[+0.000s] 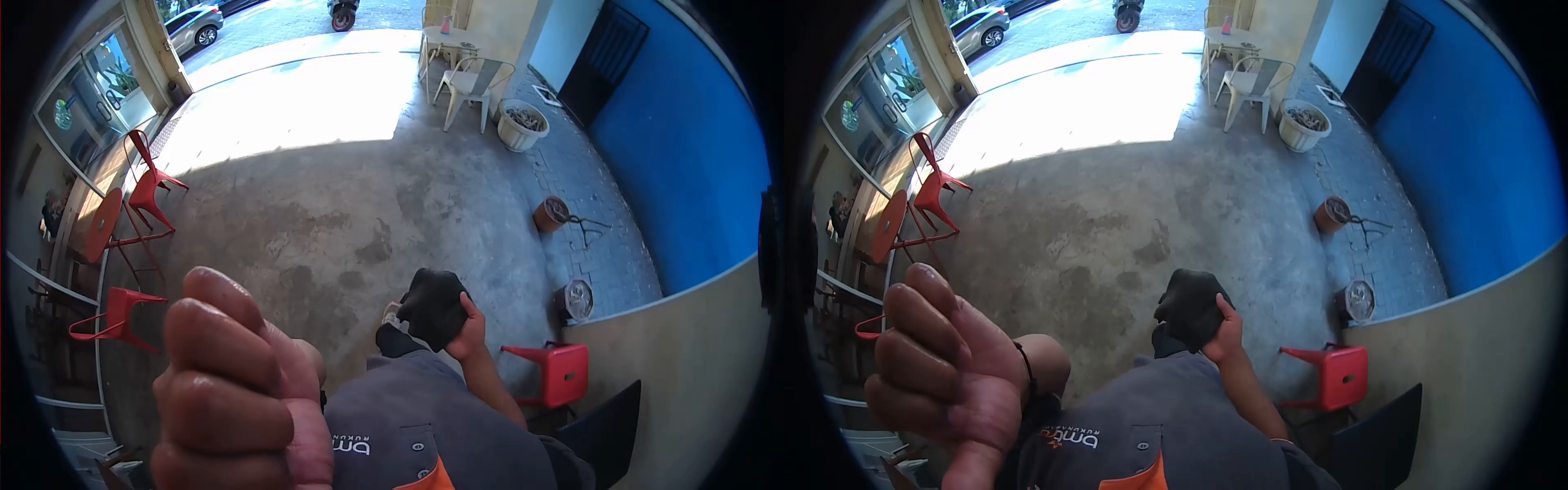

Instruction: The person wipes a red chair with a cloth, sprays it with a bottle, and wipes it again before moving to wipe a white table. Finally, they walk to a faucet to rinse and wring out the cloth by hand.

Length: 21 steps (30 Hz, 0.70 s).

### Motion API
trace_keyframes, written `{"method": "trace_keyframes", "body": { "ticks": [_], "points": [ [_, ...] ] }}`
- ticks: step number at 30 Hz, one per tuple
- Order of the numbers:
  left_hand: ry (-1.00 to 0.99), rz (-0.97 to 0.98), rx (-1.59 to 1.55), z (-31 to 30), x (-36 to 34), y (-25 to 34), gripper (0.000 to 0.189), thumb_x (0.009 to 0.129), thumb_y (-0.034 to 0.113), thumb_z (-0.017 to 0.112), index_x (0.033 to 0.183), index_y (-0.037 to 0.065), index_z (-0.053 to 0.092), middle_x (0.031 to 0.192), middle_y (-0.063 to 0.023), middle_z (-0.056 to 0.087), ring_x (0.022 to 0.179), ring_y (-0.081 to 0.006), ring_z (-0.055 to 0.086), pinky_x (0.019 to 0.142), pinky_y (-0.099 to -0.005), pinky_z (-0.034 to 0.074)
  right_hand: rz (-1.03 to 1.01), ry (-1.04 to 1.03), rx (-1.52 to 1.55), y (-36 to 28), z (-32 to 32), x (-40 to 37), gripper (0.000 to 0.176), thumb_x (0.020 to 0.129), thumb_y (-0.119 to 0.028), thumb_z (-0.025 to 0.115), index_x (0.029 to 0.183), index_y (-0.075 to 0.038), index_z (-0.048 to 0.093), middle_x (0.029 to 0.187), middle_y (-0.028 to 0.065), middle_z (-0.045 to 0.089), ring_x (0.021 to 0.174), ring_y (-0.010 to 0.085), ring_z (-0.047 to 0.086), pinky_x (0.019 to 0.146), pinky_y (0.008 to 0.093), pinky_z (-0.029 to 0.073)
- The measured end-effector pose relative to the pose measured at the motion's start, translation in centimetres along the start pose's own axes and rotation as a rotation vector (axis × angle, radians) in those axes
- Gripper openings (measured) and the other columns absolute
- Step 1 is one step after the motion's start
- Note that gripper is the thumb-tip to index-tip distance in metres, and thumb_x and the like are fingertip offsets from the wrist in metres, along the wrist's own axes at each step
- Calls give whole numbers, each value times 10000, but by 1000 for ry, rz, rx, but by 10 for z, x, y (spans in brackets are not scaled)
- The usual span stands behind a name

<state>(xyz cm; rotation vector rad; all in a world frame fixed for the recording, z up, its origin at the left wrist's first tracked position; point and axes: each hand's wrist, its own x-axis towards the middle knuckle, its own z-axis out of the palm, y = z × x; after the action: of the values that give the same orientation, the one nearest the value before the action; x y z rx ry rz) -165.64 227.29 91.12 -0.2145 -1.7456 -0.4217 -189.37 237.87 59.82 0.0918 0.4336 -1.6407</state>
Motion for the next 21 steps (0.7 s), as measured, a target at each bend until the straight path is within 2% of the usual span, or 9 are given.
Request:
{"method": "trace_keyframes", "body": {
  "ticks": [1,4,8,13,15,17,20,21],
  "points": [
    [-131,14,41,-6,14,-31,690,722,841,519,906,180,441,715,43,359,654,-144,325,564,-312,284,5,-9,-20,-15,11,34,562,1012,-386,442,1442,-24,421,1451,179,487,1334,364,475,1140,531,340],
    [74,28,131,10,53,-128,692,692,843,541,869,182,437,685,34,354,593,-134,289,503,-294,224,82,-119,-61,-66,66,151,579,1010,-403,443,1452,-31,406,1463,178,472,1334,363,474,1136,532,345],
    [37,64,164,3,92,-263,685,684,835,562,854,185,426,683,36,346,601,-136,300,509,-299,231,167,-197,-133,-126,145,288,607,1007,-430,441,1467,-38,385,1468,181,462,1336,363,471,1128,537,354],
    [14,16,135,2,100,-436,664,699,813,576,847,185,421,703,40,364,620,-137,335,525,-302,257,175,-252,-140,-176,197,462,634,1008,-451,433,1482,-35,362,1471,194,453,1346,372,456,1121,539,361],
    [149,80,23,12,112,-515,646,713,799,577,850,184,431,712,40,382,626,-140,353,532,-298,267,146,-258,-118,-197,209,530,632,1008,-446,441,1479,-32,367,1463,196,462,1340,375,462,1116,537,370],
    [146,148,-40,7,117,-598,629,728,788,571,855,186,440,719,41,395,635,-147,372,540,-296,279,112,-286,-86,-216,221,598,616,1007,-430,456,1464,-23,384,1440,193,489,1323,373,482,1108,531,387],
    [-99,189,-61,-10,137,-720,614,743,784,555,870,194,446,732,43,409,649,-155,390,547,-299,305,42,-247,-91,-254,238,687,641,997,-449,461,1469,-22,379,1438,202,489,1325,377,480,1102,541,391],
    [-197,136,-66,-14,154,-753,613,744,787,549,876,197,445,740,44,413,651,-154,389,546,-301,317,13,-223,-83,-268,246,712,658,993,-461,462,1475,-23,369,1444,205,481,1328,381,475,1103,544,389]
  ]
}}
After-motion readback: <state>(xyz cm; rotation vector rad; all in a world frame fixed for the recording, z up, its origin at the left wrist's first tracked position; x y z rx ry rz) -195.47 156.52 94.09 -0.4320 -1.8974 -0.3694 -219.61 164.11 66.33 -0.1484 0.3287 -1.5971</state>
